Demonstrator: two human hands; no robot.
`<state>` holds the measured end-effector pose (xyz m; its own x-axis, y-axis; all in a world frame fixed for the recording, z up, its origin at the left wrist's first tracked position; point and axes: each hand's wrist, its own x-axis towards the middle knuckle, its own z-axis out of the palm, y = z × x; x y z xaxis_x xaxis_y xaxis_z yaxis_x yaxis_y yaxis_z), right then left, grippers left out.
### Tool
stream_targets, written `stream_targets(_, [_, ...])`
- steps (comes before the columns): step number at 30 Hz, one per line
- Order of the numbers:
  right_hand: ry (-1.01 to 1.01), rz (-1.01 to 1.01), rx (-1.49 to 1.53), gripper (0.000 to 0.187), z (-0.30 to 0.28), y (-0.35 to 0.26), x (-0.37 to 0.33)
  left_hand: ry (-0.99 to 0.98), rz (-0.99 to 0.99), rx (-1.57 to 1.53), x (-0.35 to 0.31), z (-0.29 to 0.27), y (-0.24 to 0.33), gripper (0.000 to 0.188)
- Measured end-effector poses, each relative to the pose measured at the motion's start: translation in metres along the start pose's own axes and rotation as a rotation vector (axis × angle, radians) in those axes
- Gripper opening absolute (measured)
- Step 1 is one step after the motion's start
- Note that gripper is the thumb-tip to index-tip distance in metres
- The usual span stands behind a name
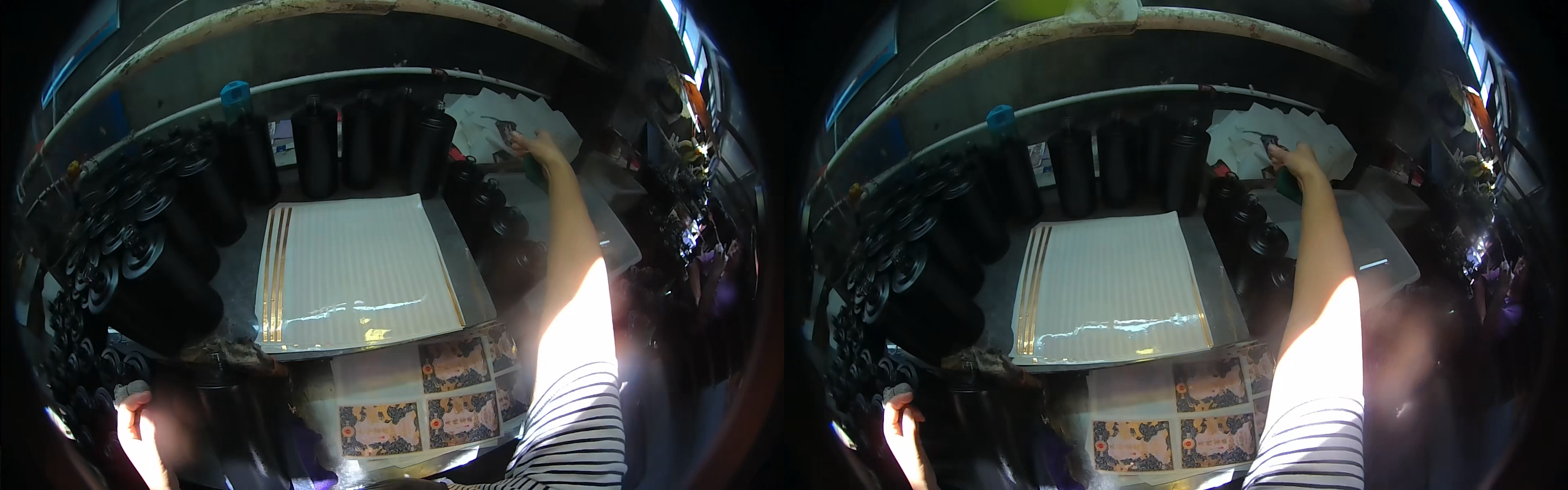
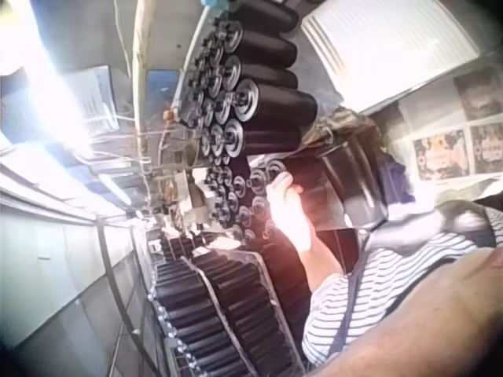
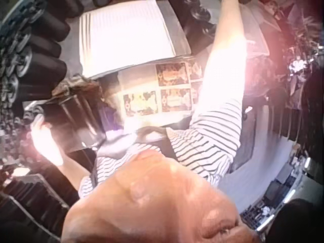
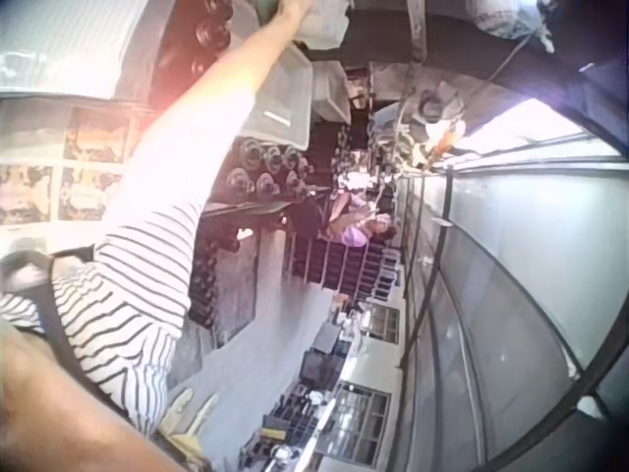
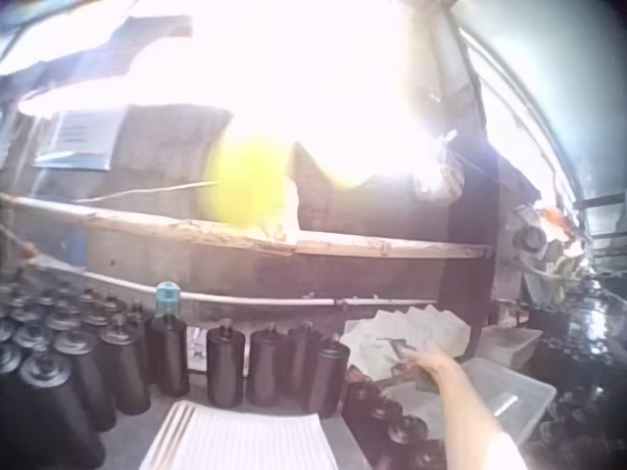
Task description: The person applies decorative labels to cylindrical black bottles. They smooth the label with a green card, peel off the backing, and use a cloth to press the edges. The process is repeated for multiple bottles in a workshop setting.
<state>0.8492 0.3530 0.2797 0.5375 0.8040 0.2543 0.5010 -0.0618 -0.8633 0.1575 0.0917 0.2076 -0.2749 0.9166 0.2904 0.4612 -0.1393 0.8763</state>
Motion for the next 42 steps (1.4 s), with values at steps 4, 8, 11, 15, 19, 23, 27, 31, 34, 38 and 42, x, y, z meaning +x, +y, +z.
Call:
stream_targets(4, [0.104,-0.122,-0.041,0.057,0.003,0.041,-0.007,-0.058,-0.111,-0.005,0.002,0.039,-0.013,0.024])
stream_targets(8, [-0.350,-0.393,0.195,0.026,0.050,-0.036,-0.161,0.078,-0.045,-0.011,-0.030,0.048,-0.034,0.023])
stream_targets(11, [-0.741,-0.269,-0.045,0.026,0.056,-0.070,-0.320,0.005,0.013,-0.111,-0.046,0.045,-0.048,0.020])
stream_targets(15, [-0.775,-0.246,-0.442,0.027,0.075,0.029,-0.385,-0.048,0.059,-0.234,-0.058,0.052,-0.068,0.017])
stream_targets(19, [-0.727,-0.288,-0.873,0.045,0.128,0.097,-0.383,-0.098,-0.036,-0.181,-0.073,0.038,-0.065,0.018])
stream_targets(23, [-0.853,-0.296,-0.706,0.046,0.161,0.133,-0.362,-0.164,0.112,-0.197,-0.073,0.005,-0.119,0.024])
stream_targets(27, [-1.066,0.118,-0.603,0.042,0.184,0.114,-0.345,-0.153,0.012,-0.172,-0.067,-0.015,-0.132,0.022])
stream_targets(31, [-0.810,-0.088,-0.739,0.039,0.195,0.101,-0.358,-0.143,-0.030,-0.225,-0.058,-0.015,-0.150,0.019])
stream_targets(34, [-0.659,-0.517,-0.942,0.030,0.202,0.117,-0.378,-0.144,-0.015,-0.217,-0.050,-0.024,-0.164,0.018])
stream_targets(38, [-0.475,-0.822,-1.188,0.013,0.184,0.062,-0.440,-0.157,0.076,-0.139,-0.037,-0.029,-0.143,0.022])
stream_targets(42, [-0.317,-0.794,-0.870,0.012,0.174,-0.041,-0.497,-0.467,0.649,0.144,-0.005,-0.045,-0.119,0.029])
